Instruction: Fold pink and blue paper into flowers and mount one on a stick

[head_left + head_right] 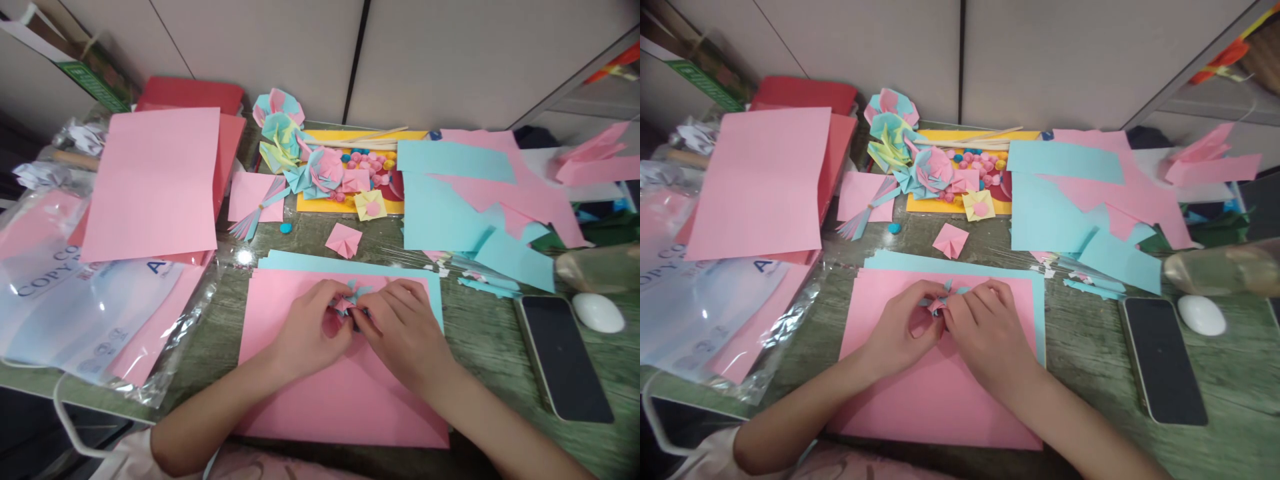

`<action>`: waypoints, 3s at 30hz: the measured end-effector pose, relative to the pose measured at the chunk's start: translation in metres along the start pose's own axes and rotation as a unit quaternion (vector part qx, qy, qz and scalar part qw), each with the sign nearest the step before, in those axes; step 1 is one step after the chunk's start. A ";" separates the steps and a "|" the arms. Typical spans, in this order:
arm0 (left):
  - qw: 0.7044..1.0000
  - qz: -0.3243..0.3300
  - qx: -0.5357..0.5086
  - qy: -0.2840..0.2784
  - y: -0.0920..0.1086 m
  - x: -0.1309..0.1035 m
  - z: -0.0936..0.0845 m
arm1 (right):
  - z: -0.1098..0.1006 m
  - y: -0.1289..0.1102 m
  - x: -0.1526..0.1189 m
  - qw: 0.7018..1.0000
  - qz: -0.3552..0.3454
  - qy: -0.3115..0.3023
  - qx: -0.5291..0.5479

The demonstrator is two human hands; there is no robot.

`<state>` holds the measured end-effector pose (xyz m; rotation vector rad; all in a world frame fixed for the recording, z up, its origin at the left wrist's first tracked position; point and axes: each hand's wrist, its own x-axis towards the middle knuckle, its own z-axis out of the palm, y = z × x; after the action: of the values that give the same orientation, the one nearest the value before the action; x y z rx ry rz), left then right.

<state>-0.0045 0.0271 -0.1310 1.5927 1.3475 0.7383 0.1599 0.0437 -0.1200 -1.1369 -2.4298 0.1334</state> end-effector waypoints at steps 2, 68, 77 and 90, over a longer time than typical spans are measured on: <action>1.000 -0.005 0.000 0.005 0.001 0.000 0.000 | 0.000 0.000 0.001 1.000 -0.009 0.009 -0.002; 0.959 0.265 0.084 0.058 -0.008 -0.001 -0.010 | -0.010 0.001 0.002 1.000 -0.009 0.004 0.003; 0.964 0.242 0.073 0.084 -0.007 -0.001 -0.012 | -0.012 0.002 0.003 1.000 -0.014 -0.007 0.005; 0.987 0.101 0.054 0.114 0.003 0.004 -0.006 | -0.003 0.004 -0.003 0.996 -0.053 -0.070 0.010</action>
<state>-0.0077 0.0327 -0.1265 1.7911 1.4212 1.0108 0.1656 0.0438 -0.1189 -1.0187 -2.5988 0.2099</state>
